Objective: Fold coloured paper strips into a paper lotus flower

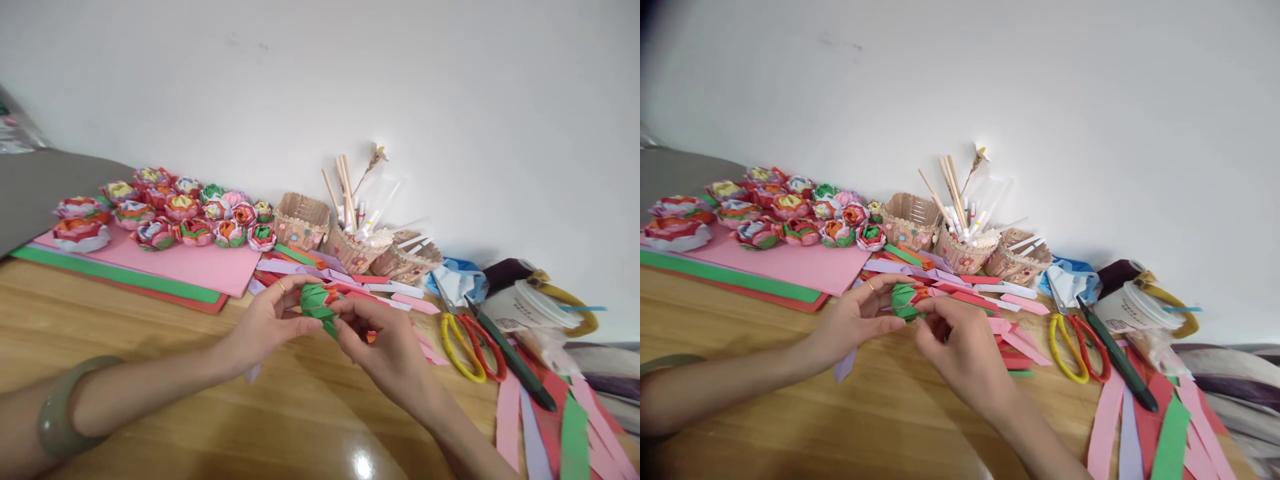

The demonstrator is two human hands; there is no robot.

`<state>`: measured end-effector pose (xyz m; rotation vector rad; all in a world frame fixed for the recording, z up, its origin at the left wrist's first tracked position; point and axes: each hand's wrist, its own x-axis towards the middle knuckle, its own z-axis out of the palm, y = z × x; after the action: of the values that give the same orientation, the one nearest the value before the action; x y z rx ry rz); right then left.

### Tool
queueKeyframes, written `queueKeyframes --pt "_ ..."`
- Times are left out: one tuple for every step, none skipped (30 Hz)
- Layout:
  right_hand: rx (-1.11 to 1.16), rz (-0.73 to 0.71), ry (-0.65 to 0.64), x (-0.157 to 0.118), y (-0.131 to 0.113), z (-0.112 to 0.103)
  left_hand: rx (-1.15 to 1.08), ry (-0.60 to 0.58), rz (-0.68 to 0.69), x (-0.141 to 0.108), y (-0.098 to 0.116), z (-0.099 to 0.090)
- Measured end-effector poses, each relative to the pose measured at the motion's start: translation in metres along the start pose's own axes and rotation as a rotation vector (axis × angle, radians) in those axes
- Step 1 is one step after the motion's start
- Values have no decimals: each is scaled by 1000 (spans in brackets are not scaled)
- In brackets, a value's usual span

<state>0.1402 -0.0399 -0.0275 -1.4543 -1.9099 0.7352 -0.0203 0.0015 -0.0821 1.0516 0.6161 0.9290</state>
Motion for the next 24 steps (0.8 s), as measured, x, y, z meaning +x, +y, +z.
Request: queueKeyframes --pt "8 7 -1 0 -1 0 2 -7 4 0 0 0" --pt "9 12 -1 0 -1 -1 5 -10 10 0 0 0" --pt "2 13 0 0 -1 -1 8 -13 13 0 0 0" --pt "-14 6 7 0 -1 0 14 -11 14 0 0 0" --pt "-39 -13 17 0 0 1 19 -4 15 0 0 0" --pt "-76 -42 34 0 1 2 23 7 15 0 0 1" --pt "-126 -83 63 0 2 3 25 21 14 0 1 1" --pt "-189 -137 110 0 4 5 26 34 14 1 1 2" --pt "-263 -196 167 0 5 7 23 49 15 1 1 2" --pt "-345 -258 234 -1 7 10 19 62 15 1 1 3" --pt "-429 -316 301 -1 8 13 13 72 16 2 0 3" --pt "-507 -366 364 -2 9 16 7 81 18 2 0 4" --pt "-572 -405 412 -2 10 19 0 87 22 2 0 4" --pt "-620 -429 447 -3 11 21 -7 92 26 2 0 4" --pt "-640 -440 473 -4 11 23 -13 94 30 2 0 5" --pt "-624 -437 484 -5 11 25 -19 95 35 2 0 5" --pt "-567 -416 475 -5 11 25 -25 96 42 2 0 4" --pt "-473 -376 445 -6 10 25 -30 102 51 2 0 4" --pt "-350 -320 390 -6 10 24 -34 109 62 2 0 3" --pt "-209 -254 322 -5 10 22 -38 119 72 2 0 2" --pt "-64 -184 251 -5 9 20 -41 128 83 2 0 2" --pt "68 -122 195 -4 9 18 -42 134 91 3 1 1" --pt "181 -66 156 -3 9 16 -41 135 96 3 1 0" --pt "273 -16 136 -1 8 15 -39 130 95 3 1 0"
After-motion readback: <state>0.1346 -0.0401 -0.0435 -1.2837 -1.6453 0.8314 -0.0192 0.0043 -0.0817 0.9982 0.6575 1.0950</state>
